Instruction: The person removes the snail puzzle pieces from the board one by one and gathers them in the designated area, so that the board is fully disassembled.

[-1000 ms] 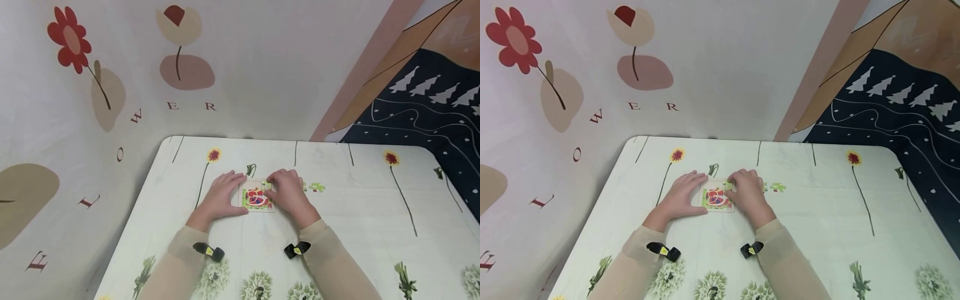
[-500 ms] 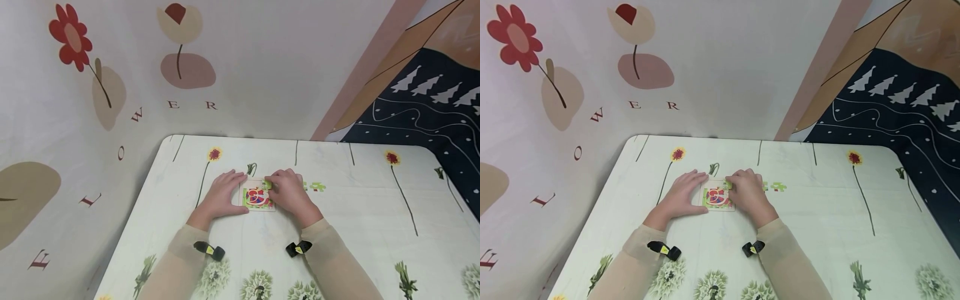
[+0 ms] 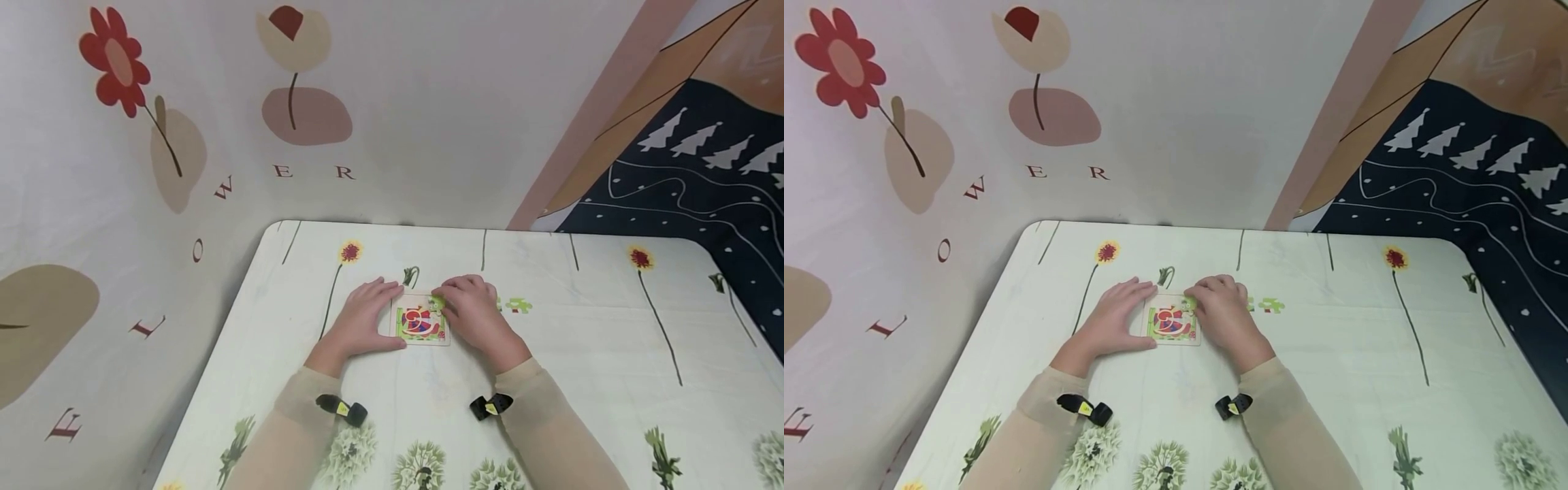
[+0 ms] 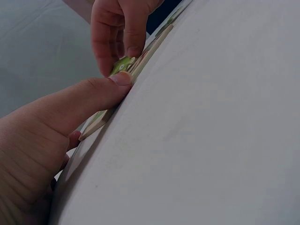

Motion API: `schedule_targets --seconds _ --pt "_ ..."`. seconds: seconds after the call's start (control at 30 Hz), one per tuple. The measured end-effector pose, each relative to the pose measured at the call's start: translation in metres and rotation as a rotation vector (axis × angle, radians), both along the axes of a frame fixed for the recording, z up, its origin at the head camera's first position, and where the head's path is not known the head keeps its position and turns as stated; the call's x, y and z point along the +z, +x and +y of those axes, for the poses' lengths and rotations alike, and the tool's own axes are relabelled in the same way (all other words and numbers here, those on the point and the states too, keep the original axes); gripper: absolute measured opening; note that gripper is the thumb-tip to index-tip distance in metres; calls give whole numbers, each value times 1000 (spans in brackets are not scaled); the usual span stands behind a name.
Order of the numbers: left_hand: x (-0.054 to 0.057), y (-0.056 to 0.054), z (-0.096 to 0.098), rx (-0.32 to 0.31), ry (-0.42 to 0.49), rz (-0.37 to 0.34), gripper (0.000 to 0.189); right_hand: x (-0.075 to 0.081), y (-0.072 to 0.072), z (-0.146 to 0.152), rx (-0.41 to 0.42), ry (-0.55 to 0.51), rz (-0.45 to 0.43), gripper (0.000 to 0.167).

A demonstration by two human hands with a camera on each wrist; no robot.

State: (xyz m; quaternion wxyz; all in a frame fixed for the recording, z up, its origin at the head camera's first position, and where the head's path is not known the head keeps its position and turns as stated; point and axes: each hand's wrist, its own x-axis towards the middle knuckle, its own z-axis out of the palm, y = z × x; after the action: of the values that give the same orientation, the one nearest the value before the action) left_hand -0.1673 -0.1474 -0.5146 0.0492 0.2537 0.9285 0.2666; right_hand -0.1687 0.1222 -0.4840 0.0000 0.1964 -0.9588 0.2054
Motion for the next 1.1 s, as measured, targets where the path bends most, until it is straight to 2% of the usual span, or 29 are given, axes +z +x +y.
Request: schedule_targets --seconds 0.23,0.47,0.67,0.9,1.1 --pt "-1 0 2 -3 -8 2 110 2 3 17 9 1 -28 35" --pt "-3 -1 2 1 -24 9 111 4 13 50 -16 -22 -15 35" --pt "-4 -1 1 -1 -9 10 111 6 17 95 -81 -87 -20 35" --pt "-5 -1 1 -6 -3 14 110 4 21 149 -199 -104 -79 36" --pt "-4 -2 1 -1 -19 14 110 -1 24 173 -268 -89 -129 36"
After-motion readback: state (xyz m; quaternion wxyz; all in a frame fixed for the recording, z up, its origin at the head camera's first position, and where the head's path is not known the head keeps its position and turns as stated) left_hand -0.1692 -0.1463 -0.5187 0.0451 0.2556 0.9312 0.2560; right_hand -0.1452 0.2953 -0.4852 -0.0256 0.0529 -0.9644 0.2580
